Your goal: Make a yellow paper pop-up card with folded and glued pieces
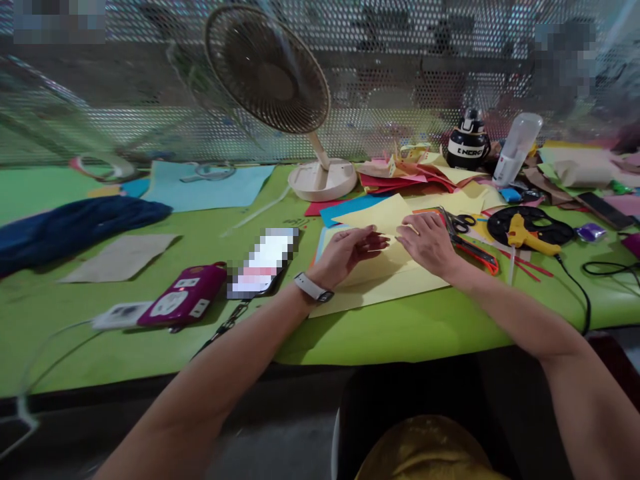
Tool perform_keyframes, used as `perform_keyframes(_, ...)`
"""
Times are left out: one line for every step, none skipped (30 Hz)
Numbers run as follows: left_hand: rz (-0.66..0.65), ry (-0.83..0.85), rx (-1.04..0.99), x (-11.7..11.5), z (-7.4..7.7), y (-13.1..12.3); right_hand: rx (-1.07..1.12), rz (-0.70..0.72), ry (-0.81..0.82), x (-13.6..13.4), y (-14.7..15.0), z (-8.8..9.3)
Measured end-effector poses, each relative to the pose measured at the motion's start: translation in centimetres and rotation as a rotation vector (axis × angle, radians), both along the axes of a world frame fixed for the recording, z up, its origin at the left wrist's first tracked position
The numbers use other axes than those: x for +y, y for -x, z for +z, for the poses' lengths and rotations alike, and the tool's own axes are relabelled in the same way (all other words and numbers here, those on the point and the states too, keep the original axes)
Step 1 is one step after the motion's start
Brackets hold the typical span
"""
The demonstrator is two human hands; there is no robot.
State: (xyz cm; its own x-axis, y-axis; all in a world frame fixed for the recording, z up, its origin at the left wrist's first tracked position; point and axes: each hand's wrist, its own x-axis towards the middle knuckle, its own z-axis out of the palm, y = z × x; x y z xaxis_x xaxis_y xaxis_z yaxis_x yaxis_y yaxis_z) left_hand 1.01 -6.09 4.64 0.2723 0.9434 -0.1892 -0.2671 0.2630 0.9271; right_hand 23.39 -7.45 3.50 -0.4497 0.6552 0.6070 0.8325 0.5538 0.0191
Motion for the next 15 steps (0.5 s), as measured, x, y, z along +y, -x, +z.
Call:
perform_keyframes(-0.014, -0.015, 0.038, -0.1, 0.0, 0.0, -0.009, 0.002, 0.009, 0.0, -0.1, 0.1)
perform_keyframes(-0.023, -0.049, 0.099, -0.2, 0.0, 0.1, -0.011, 0.003, 0.017, 0.1, -0.2, 0.2)
perform_keyframes(-0.017, -0.114, 0.179, -0.2, 0.0, 0.3, -0.008, 0.004, 0.026, 0.2, -0.3, 0.3)
perform_keyframes(0.006, -0.218, 0.276, -0.3, 0.1, 0.6, -0.001, 0.005, 0.036, 0.3, -0.5, 0.3)
perform_keyframes(0.048, -0.360, 0.381, -0.3, 0.2, 0.9, 0.007, 0.008, 0.049, 0.3, -0.6, 0.4)
perform_keyframes(0.098, -0.528, 0.488, -0.3, 0.3, 1.2, 0.013, 0.015, 0.063, 0.4, -0.7, 0.4)
perform_keyframes(0.144, -0.709, 0.589, -0.2, 0.4, 1.6, 0.016, 0.024, 0.077, 0.5, -0.7, 0.3)
perform_keyframes(0.168, -0.877, 0.679, 0.0, 0.5, 2.0, 0.014, 0.035, 0.089, 0.6, -0.7, 0.3)
perform_keyframes(0.159, -1.014, 0.760, 0.3, 0.4, 2.2, 0.007, 0.048, 0.102, 0.6, -0.7, 0.2)
perform_keyframes(0.118, -1.116, 0.823, 0.6, 0.2, 2.5, -0.005, 0.062, 0.115, 0.6, -0.6, 0.1)
perform_keyframes(0.055, -1.188, 0.867, 0.9, 0.0, 2.6, -0.020, 0.077, 0.132, 0.6, -0.5, 0.0)
perform_keyframes(-0.030, -1.232, 0.891, 1.3, -0.4, 2.7, -0.038, 0.092, 0.155, 0.6, -0.4, -0.1)
perform_keyframes(-0.126, -1.254, 0.904, 1.6, -0.8, 2.7, -0.056, 0.103, 0.183, 0.5, -0.3, -0.1)
perform_keyframes(-0.216, -1.250, 0.921, 1.9, -1.3, 2.7, -0.074, 0.110, 0.215, 0.5, -0.2, -0.1)
perform_keyframes(-0.265, -1.238, 0.937, 2.2, -1.7, 2.7, -0.090, 0.115, 0.251, 0.4, -0.1, -0.1)
